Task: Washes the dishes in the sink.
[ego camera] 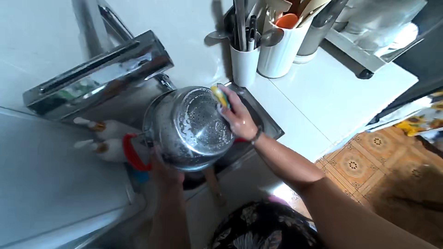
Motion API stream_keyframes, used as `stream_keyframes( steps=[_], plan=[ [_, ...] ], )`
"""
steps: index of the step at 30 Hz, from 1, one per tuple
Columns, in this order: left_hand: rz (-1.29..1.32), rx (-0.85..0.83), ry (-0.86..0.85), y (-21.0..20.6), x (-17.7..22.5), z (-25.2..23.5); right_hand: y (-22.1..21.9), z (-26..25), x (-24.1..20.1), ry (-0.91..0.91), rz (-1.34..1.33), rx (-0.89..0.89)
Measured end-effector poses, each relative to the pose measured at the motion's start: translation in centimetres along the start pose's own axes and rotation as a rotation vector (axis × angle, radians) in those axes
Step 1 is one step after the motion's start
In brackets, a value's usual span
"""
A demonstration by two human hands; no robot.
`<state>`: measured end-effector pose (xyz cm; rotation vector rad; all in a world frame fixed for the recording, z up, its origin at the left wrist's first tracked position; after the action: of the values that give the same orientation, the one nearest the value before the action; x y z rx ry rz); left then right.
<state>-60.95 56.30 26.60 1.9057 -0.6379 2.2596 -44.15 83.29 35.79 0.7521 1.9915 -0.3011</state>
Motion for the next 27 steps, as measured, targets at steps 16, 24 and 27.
stream_keyframes(
  steps=[16,24,27],
  plan=[
    [-0.824,0.051,-0.081,0.0,5.6,0.5,0.2,-2.4,4.6,-0.287,-0.141,-0.141],
    [-0.47,0.061,0.276,-7.2,2.8,-0.8,1.3,1.3,-0.6,0.277,0.159,0.224],
    [-0.208,0.001,0.456,-8.0,0.8,0.1,-1.3,4.9,-1.7,0.423,0.289,-0.01]
  ],
)
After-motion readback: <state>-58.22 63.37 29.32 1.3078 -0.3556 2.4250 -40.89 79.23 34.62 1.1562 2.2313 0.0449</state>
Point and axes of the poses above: each hand's wrist, its own z-axis away from the middle knuckle, its own y-axis out of the back of the hand, x = y × z, the point moved 8 cm from there along -z, towards the middle knuckle, and after that the axes turned 10 degrees about y, right-handed, at the moved point
